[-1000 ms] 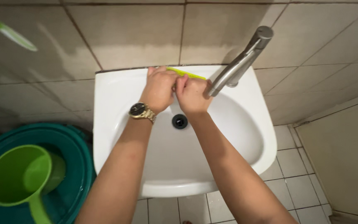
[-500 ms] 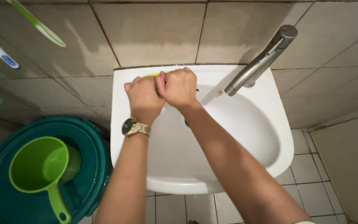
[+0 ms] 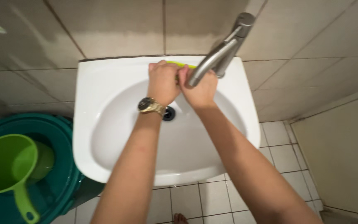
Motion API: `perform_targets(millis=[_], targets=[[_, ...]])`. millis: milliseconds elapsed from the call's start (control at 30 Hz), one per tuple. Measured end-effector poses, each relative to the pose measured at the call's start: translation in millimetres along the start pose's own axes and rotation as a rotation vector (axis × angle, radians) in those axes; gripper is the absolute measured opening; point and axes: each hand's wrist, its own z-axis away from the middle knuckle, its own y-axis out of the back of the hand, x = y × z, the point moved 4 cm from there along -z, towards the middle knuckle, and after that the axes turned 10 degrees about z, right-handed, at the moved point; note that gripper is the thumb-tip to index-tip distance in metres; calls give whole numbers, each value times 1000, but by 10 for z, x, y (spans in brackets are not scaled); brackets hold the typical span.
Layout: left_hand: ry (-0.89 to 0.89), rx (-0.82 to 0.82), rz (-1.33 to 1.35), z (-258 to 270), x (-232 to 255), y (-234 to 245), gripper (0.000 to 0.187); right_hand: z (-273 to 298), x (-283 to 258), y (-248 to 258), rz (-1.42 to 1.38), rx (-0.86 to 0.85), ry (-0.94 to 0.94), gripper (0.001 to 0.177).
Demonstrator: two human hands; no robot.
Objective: The person washes a yellow and green sponge under running water in a sink, rubbing it with their hands and against a green brush.
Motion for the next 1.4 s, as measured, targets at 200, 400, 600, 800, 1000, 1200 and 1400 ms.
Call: perform_targets(millis=[200, 400, 600, 800, 1000, 1200, 1400], targets=[[59, -248, 87, 440, 418, -210, 11, 255, 216, 568, 149, -285, 124, 38], [-61, -141, 66, 495, 1305, -721, 13, 526, 915, 1151, 293, -78, 71, 47], [10, -17, -165, -324, 1188, -1521, 10, 224, 1702, 736, 423, 62, -158, 49], [-74, -58, -390, -536, 1338, -1985, 32, 299, 2262, 483, 420, 106, -358, 55], [-47, -58, -789, -827, 1077, -2102, 34, -1, 2346, 126, 459, 20, -430, 60], [93, -270, -896, -892, 978, -2378, 41, -35, 2326, 90, 496, 13, -302, 59], [-49, -331, -929, -1099, 813, -2568, 34, -167, 2281, 70, 497, 44, -240, 56]])
